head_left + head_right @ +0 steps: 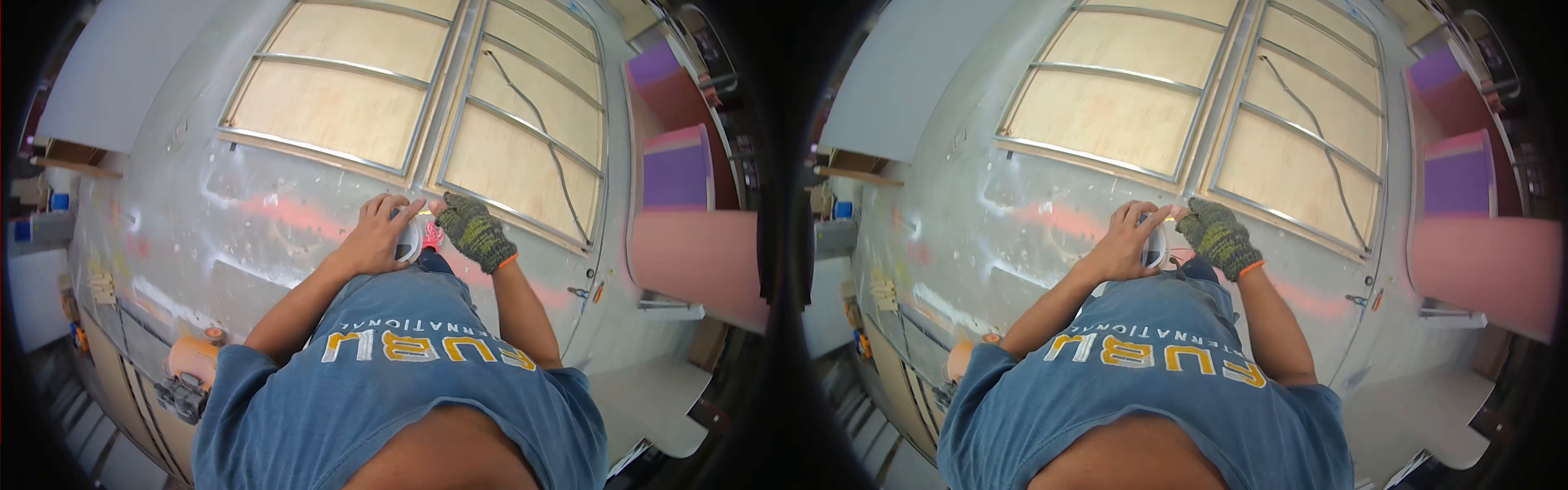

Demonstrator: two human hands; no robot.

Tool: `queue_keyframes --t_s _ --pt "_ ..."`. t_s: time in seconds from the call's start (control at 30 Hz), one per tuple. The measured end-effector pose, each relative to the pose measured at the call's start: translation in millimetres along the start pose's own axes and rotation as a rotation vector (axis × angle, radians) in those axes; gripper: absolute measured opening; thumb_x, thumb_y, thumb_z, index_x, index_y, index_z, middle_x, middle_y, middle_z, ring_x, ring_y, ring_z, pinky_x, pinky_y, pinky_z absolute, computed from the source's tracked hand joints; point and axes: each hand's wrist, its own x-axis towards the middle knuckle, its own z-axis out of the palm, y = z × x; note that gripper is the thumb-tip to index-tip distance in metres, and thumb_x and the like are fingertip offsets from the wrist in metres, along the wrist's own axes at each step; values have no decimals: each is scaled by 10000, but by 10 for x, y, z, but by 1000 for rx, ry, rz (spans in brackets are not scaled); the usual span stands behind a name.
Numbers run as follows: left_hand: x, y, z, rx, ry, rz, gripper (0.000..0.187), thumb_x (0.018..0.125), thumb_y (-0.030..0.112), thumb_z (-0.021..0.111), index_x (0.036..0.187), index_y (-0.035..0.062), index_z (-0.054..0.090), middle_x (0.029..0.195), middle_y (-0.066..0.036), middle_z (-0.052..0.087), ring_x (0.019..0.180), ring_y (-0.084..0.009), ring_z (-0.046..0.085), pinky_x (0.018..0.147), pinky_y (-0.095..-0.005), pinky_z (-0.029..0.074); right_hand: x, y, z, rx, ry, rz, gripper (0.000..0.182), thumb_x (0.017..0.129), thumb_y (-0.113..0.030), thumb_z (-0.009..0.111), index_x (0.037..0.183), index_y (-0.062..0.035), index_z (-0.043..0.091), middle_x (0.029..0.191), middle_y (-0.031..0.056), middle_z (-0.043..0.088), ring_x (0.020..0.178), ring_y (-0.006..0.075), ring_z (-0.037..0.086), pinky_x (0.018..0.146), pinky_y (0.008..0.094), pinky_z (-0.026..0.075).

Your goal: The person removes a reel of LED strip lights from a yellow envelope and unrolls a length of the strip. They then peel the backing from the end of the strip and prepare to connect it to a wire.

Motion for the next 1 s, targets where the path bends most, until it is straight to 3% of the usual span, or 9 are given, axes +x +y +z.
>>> queue_keyframes --t_s 0.23,0.3,0.33,0.47,0.57,0.77,0.83,0.9,1.0 --pt "65 -619 655 -489 0 6 343 870 286 648 1140 93 564 1130 -158 527 1084 -318 493 914 -415 415 506 -62 -83 -120 -231 8 415 822 -404 729 1022 -45 673 1066 188 669 1026 357 636 902 423 493" --pt "51 -647 755 -841 166 -600 224 960 274 517 904 62 562 812 -86 527 788 -192 509 698 -351 419 485 -52 239 -249 599 -277 371 812 -362 747 1048 -86 668 1086 153 651 940 366 647 822 452 514" --pt "-13 -702 814 -844 168 -600 224 960 274 517 904 62 562 812 -86 527 788 -192 509 698 -351 419 399 -146 301 -158 663 -185 469 786 -360 785 1138 -95 623 1134 153 631 930 382 648 836 470 518" --pt "-208 -832 871 -949 516 -996 271 961 262 501 806 52 571 676 -21 472 659 -114 437 590 -326 363 -5 -473 459 341 -113 411 785 724 -441 818 1347 -69 516 1192 227 608 1123 392 609 979 434 469" --pt "-8 -747 554 -1147 613 -1028 215 930 234 544 823 57 602 709 -15 504 671 -115 448 584 -298 363 92 -214 951 224 -245 272 736 781 -437 779 1359 -61 521 1137 226 641 1120 357 630 973 415 477" --pt "-22 -1613 325 -1139 898 -1110 246 919 271 596 898 33 658 714 -45 584 617 -160 549 525 -380 434 226 133 631 859 158 337 447 938 -330 660 1218 10 579 1073 175 668 975 232 699 755 375 574" --pt "-244 -1710 322 -509 -106 -874 337 913 325 610 1002 8 680 795 -99 671 638 -199 624 572 -427 503 374 -28 406 1064 309 422 445 957 -340 647 1211 18 573 1085 164 665 948 209 701 701 352 594" --pt "-251 -1472 284 -240 -679 -972 452 903 391 621 1101 -11 683 906 -157 706 791 -223 684 699 -430 547 482 -232 194 1414 499 271 420 991 -352 609 1218 -3 555 1021 128 676 860 222 703 700 344 606" --pt "-335 -1309 224 152 -80 -749 629 905 515 605 1236 -19 629 962 -147 700 902 -242 683 809 -441 548 548 -172 70 1290 307 272 486 963 -370 642 1238 14 527 1027 133 664 786 218 709 624 332 624"
